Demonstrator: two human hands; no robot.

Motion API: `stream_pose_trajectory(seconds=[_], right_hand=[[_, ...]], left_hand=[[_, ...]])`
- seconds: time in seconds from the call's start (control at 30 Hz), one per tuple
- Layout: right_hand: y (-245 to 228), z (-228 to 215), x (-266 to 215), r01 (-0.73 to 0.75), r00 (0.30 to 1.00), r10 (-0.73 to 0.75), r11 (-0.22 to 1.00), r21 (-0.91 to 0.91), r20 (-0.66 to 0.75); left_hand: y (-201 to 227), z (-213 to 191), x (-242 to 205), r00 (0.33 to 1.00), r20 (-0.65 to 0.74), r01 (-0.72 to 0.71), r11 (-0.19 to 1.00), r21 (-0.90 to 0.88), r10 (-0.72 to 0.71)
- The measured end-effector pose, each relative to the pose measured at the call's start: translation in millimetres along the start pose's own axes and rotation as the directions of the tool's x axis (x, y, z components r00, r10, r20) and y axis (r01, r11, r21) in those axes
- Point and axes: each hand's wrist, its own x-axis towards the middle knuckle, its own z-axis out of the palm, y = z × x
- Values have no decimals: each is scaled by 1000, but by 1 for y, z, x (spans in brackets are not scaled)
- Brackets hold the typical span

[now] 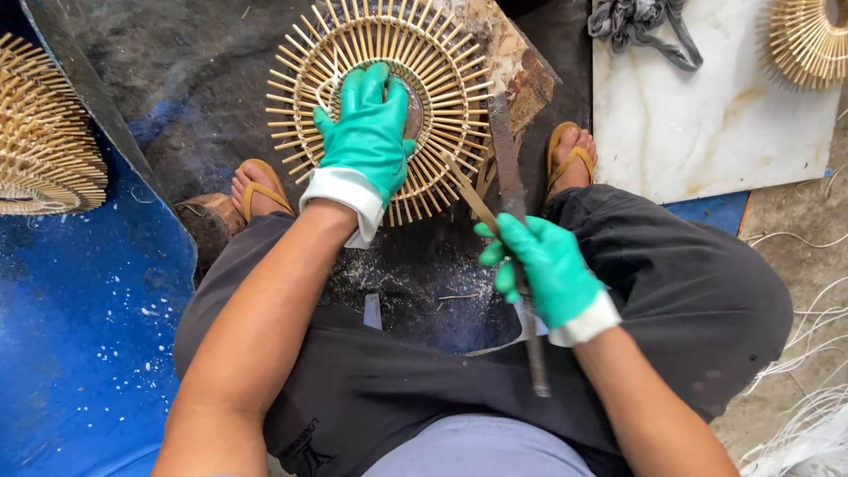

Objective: Using a tool to insert and trim bamboo slats in a circular wooden jig to manufacture round baskets.

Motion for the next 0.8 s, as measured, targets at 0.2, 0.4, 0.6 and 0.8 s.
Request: stream_pose_trajectory(seconds=[0.2, 0.4, 0.6, 0.8], right_hand=[[21, 18, 11, 9, 1000, -9, 998, -62, -4], [33, 10, 21, 5, 998, -3, 999, 36, -58], [32, 9, 19, -13, 998, 15, 999, 29, -59], [32, 12, 16, -15, 999, 17, 999, 32, -48]], left_hand=[[-5, 3, 1, 1000, -20, -24, 1000, 7, 24], [-2, -4, 0, 1000, -2, -23, 1000, -11, 23], [-2, -1, 1, 999, -1, -34, 999, -7, 34], [3, -5, -3, 1000, 6, -13, 1000, -11, 13]])
